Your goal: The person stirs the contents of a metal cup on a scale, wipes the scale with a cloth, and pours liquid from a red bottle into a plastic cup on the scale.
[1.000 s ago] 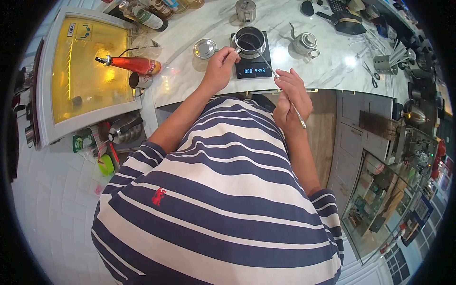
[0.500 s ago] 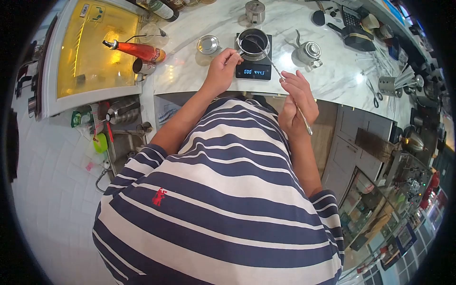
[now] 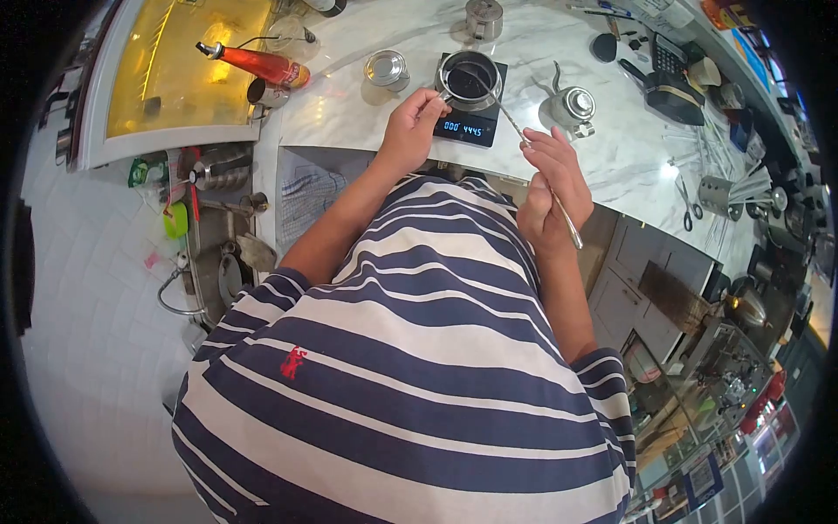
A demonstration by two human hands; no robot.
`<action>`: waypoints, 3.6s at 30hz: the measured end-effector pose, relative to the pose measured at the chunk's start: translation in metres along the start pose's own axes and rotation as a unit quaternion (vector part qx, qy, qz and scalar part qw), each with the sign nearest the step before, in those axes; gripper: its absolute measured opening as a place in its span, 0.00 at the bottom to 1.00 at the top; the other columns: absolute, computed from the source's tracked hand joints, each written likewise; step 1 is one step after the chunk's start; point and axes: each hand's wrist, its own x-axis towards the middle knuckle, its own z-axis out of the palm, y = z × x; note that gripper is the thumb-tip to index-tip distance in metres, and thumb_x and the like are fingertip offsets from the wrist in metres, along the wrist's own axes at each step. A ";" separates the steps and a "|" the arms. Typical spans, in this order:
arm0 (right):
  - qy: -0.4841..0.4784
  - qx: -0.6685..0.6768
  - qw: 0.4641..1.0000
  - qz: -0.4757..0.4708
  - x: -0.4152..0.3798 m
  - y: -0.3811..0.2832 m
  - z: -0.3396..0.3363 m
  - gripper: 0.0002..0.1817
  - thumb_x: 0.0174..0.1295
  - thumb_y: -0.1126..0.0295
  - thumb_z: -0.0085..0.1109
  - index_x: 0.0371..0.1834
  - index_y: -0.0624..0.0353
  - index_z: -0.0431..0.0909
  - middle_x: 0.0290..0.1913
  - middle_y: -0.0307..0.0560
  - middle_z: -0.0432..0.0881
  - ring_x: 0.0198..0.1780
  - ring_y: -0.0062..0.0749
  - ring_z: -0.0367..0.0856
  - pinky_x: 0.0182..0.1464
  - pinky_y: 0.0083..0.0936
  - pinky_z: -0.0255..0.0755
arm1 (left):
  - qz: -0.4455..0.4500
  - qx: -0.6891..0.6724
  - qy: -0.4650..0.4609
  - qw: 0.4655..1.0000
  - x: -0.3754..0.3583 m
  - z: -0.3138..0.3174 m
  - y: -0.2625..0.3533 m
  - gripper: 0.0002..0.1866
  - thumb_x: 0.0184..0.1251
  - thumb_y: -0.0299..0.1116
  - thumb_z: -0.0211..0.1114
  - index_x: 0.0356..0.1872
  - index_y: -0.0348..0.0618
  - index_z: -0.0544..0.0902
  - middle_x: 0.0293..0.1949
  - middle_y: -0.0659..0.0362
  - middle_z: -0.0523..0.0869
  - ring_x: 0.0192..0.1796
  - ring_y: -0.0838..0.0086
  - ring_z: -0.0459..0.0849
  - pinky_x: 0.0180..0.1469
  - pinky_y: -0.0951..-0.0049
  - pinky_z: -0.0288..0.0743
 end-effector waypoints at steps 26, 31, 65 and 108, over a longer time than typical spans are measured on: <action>0.110 0.201 0.953 0.200 0.032 0.048 -0.033 0.20 0.74 0.76 0.36 0.52 0.80 0.78 0.51 0.75 0.86 0.51 0.58 0.90 0.68 0.51 0.79 | 0.009 0.002 0.104 0.994 0.013 0.015 -0.014 0.12 0.85 0.37 0.59 0.45 0.37 0.82 0.39 0.61 0.88 0.44 0.77 0.82 0.51 0.72 0.76; 0.124 0.220 0.941 0.224 0.038 0.054 -0.035 0.19 0.78 0.74 0.36 0.52 0.78 0.77 0.49 0.74 0.86 0.52 0.60 0.90 0.67 0.50 0.80 | 0.015 -0.012 0.122 0.992 0.021 0.014 -0.015 0.12 0.85 0.37 0.59 0.45 0.38 0.82 0.38 0.60 0.88 0.44 0.77 0.82 0.52 0.72 0.76; 0.185 0.321 0.789 0.490 0.068 0.173 0.030 0.20 0.83 0.66 0.33 0.62 0.71 0.71 0.61 0.69 0.82 0.62 0.55 0.85 0.62 0.50 0.84 | -0.060 0.006 0.086 0.995 0.024 0.006 -0.019 0.12 0.88 0.35 0.56 0.52 0.36 0.81 0.46 0.58 0.88 0.51 0.77 0.83 0.60 0.72 0.76; 0.055 0.293 0.884 0.358 0.065 0.081 -0.027 0.18 0.82 0.71 0.40 0.56 0.74 0.78 0.49 0.69 0.89 0.53 0.54 0.91 0.64 0.43 0.81 | -0.018 0.000 0.098 0.995 0.057 0.008 0.009 0.13 0.87 0.37 0.57 0.47 0.38 0.83 0.44 0.61 0.88 0.48 0.79 0.81 0.56 0.75 0.74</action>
